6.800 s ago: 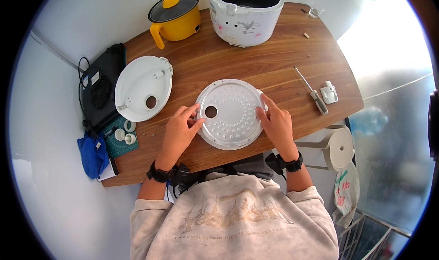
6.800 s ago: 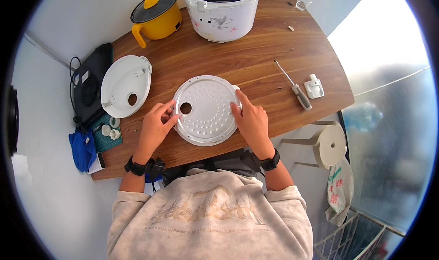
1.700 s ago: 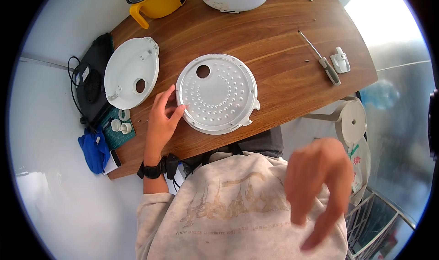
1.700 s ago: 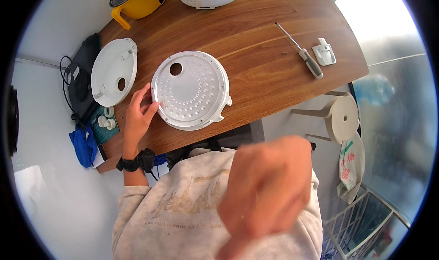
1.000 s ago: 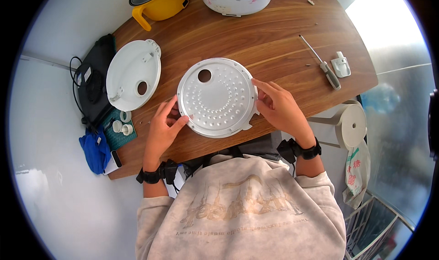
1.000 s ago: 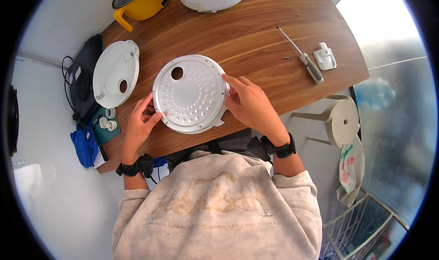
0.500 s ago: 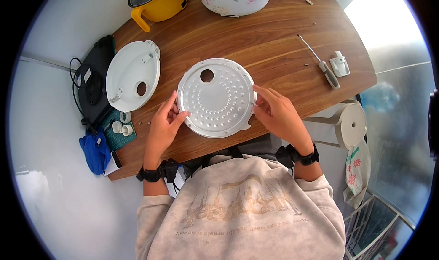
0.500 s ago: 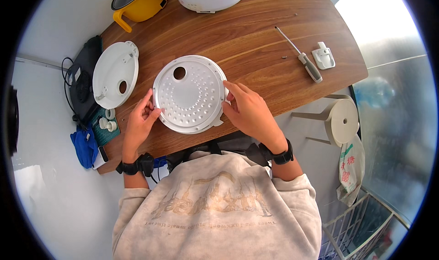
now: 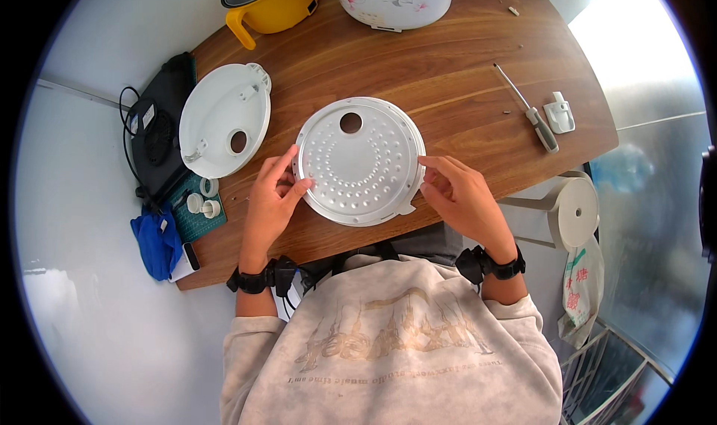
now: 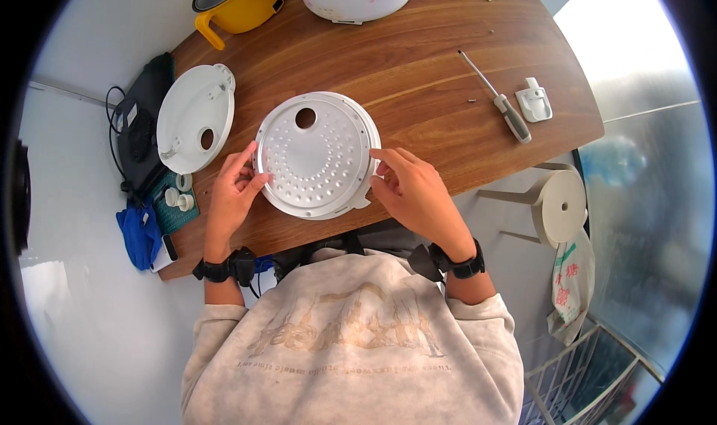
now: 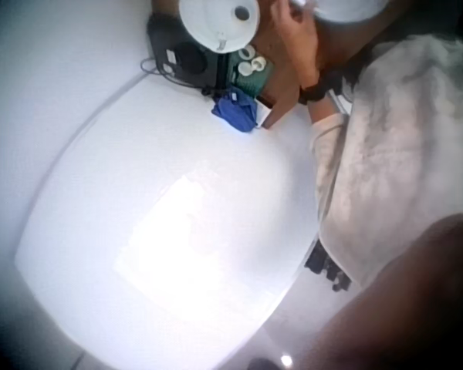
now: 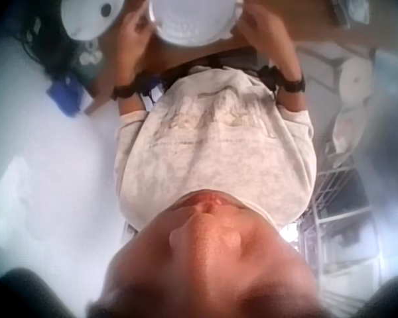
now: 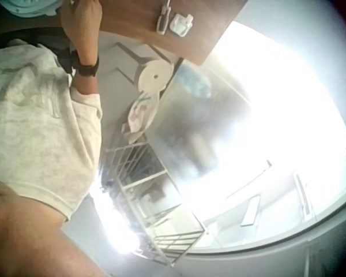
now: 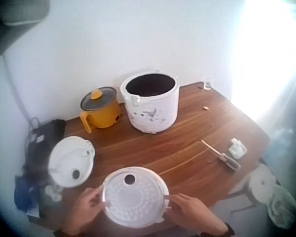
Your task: The person assembles a white plastic lid by fitting a circular gasket into its groove, then uses a screwdriver to fasten screws into the lid. The person handles the lid, gasket, and screws on a wooden table.
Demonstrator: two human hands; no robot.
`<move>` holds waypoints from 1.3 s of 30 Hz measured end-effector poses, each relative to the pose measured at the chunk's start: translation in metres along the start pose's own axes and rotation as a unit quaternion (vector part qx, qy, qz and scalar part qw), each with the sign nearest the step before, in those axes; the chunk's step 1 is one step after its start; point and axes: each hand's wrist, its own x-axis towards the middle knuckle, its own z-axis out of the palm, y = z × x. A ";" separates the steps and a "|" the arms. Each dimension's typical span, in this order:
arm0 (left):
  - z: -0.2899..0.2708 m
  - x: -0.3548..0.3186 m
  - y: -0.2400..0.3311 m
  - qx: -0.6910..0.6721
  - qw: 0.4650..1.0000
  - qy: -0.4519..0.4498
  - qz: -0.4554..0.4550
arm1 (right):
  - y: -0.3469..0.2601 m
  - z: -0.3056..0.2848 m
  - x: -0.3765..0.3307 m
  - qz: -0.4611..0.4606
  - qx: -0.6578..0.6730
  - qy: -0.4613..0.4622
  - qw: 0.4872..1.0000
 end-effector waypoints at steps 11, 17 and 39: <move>0.001 -0.005 -0.007 -0.032 0.997 0.069 -0.004 | 0.003 0.006 0.006 0.006 -0.028 0.062 0.998; -0.005 -0.001 -0.022 -0.094 0.994 0.021 -0.059 | 0.009 0.010 0.018 -0.006 -0.043 0.054 0.998; 0.003 0.002 -0.015 -0.133 0.990 0.046 -0.026 | 0.003 0.008 0.010 0.060 0.280 0.013 0.958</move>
